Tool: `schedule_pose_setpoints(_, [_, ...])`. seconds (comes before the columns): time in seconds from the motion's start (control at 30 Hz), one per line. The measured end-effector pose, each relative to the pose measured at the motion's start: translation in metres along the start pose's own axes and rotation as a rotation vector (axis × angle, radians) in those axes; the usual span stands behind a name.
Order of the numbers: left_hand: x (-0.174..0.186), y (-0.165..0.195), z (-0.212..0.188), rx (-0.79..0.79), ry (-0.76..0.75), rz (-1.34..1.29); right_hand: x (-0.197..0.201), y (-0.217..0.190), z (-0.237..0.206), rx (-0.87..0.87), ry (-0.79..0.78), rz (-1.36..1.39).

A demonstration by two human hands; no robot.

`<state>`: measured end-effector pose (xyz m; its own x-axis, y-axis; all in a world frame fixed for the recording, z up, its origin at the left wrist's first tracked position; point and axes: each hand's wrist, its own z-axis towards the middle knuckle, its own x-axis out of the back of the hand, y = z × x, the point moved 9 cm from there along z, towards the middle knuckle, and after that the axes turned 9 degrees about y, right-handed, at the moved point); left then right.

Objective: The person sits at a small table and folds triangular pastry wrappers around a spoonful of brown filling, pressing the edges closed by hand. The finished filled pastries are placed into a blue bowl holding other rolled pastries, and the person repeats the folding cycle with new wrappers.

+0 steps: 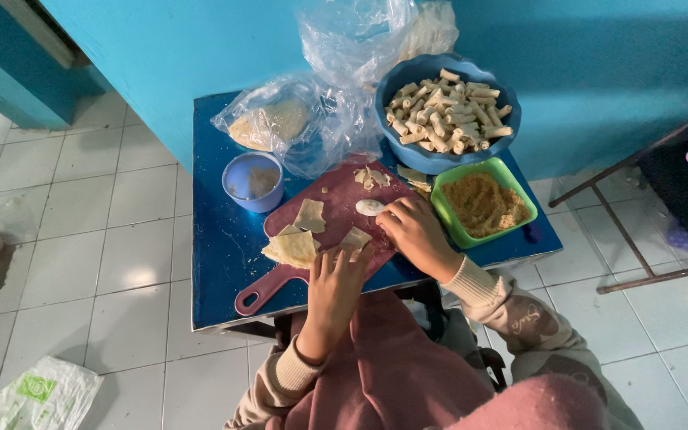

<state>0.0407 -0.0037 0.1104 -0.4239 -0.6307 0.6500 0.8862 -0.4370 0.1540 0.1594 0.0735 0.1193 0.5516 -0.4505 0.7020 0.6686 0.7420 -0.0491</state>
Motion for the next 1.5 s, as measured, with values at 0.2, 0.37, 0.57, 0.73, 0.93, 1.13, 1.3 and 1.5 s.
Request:
schedule_pose_setpoints(0.2, [-0.002,-0.006,0.002,0.024,-0.004,0.02,0.024,0.005,0.01,-0.123,0.079,0.055])
schedule_pose_setpoints(0.37, [-0.005,-0.007,0.001,-0.008,-0.021,0.026,0.051,0.024,0.018,-0.218,0.152,0.13])
schedule_pose_setpoints(0.57, [-0.004,-0.007,0.001,-0.001,-0.023,0.001,0.054,0.029,0.011,-0.228,0.034,0.127])
schedule_pose_setpoints(0.73, [-0.005,-0.009,0.001,0.005,-0.038,0.0,0.015,0.016,-0.013,-0.158,-0.282,0.15])
schedule_pose_setpoints(0.93, [-0.005,-0.012,0.001,0.043,-0.061,-0.033,0.005,0.023,-0.024,-0.233,-0.27,0.205])
schedule_pose_setpoints(1.13, [-0.009,-0.023,-0.004,0.087,-0.174,-0.055,0.012,0.026,-0.017,-0.219,-0.227,0.028])
schedule_pose_setpoints(1.3, [0.008,-0.032,0.003,0.155,-0.014,0.051,0.015,0.003,-0.003,-0.108,-0.065,0.03])
schedule_pose_setpoints(1.5, [0.01,-0.034,0.002,0.204,0.014,0.046,-0.014,-0.018,0.004,-0.162,-0.046,0.125])
